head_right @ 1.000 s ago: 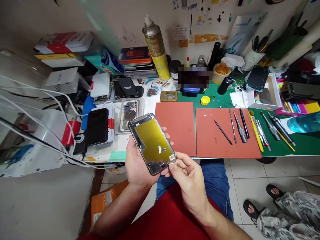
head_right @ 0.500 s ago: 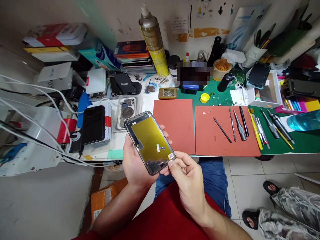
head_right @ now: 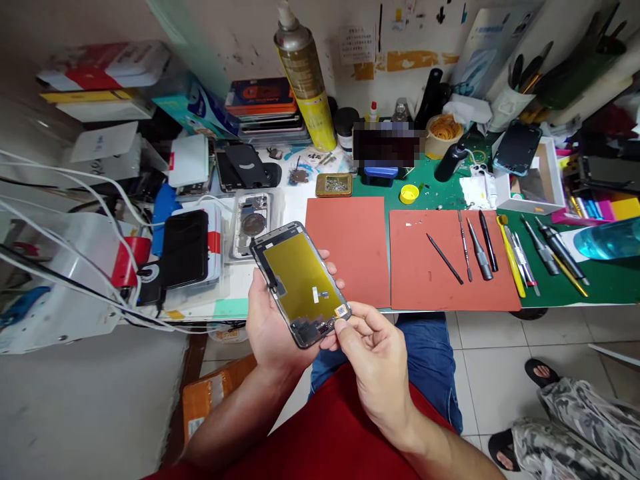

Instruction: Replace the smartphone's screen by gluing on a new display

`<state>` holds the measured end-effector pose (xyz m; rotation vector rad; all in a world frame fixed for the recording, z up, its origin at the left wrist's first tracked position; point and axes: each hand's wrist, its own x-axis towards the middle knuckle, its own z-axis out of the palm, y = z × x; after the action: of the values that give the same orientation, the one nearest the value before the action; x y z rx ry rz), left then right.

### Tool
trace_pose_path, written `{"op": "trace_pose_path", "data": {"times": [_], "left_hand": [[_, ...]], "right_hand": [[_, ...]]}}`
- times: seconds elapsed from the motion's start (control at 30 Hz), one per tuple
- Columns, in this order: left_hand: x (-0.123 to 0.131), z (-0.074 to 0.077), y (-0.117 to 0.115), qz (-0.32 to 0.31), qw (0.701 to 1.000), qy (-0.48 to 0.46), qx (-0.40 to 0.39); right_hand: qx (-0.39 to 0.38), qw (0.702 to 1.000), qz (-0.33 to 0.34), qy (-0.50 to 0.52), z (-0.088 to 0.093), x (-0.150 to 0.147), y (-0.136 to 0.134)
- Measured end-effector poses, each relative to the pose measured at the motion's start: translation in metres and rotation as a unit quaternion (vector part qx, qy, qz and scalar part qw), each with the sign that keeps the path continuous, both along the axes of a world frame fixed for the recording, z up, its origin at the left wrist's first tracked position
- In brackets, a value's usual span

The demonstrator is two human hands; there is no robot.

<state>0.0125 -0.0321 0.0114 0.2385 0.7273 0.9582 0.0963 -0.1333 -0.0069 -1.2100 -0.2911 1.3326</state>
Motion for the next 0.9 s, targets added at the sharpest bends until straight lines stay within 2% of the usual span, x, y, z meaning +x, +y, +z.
{"op": "trace_pose_path", "data": {"times": [0.27, 0.9], "left_hand": [[-0.0001, 0.0009, -0.0007, -0.003, 1.0, -0.003, -0.004], [-0.0005, 0.0013, -0.006, -0.012, 0.998, 0.001, 0.057]], "right_hand": [[0.0, 1.0, -0.007, -0.007, -0.0004, -0.0017, -0.0017], [-0.001, 1.0, -0.02, -0.001, -0.0029, -0.0019, -0.0039]]}}
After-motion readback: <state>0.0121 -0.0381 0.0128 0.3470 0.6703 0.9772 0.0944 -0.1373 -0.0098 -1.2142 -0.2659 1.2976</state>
